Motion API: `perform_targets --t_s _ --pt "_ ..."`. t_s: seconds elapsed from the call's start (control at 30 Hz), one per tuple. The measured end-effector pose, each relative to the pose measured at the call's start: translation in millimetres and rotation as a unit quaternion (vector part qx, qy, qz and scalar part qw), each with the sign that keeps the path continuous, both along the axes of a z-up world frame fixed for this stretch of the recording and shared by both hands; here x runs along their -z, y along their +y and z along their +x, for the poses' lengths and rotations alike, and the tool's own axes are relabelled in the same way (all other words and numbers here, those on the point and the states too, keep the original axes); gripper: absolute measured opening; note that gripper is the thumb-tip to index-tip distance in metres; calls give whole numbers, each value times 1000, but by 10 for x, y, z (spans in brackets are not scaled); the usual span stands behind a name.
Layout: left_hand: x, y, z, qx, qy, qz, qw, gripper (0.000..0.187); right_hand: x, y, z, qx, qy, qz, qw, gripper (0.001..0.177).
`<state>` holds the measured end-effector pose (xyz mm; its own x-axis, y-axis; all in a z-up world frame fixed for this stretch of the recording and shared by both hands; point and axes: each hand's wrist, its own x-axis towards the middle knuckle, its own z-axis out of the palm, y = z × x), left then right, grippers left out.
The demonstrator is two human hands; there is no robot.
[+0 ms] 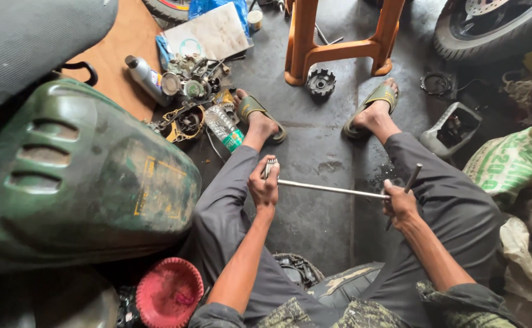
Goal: Assembling or repairing a motorcycle clutch assembly using a T-handle wrench and other tools.
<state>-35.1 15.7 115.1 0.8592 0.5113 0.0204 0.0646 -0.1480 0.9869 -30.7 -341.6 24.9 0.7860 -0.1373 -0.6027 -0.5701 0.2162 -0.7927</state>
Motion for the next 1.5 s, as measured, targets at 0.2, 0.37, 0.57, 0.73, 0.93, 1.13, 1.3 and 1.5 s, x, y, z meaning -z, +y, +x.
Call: perform_targets --t_s 0.2,0.37,0.57,0.73,0.93,1.13,1.3,1.5 --pt "-368 -79 4 -1 -20 24 1000 30 -113 4 51 3 -28 41 999 36" --pt "-594 -113 40 15 -90 92 992 33 -82 6 139 18 -38 70 997 36" --pt "-1117 -243 -25 11 -82 158 984 33 -97 -7 147 8 3 101 995 35" --pt "-1361 -323 59 34 -147 243 958 34 -142 44 179 6 15 182 983 38" --pt "-1907 -417 231 48 -78 284 954 39 -164 168 250 -34 -26 272 961 44" --pt "-1971 -128 742 97 -161 329 925 40 -284 524 371 -13 -29 292 956 46" --pt "-1833 294 1187 111 -132 240 955 31 -323 804 244 -65 -126 295 945 41" --pt "-1101 1094 1525 146 -154 -39 976 32 -814 742 -95 -234 -237 107 937 34"
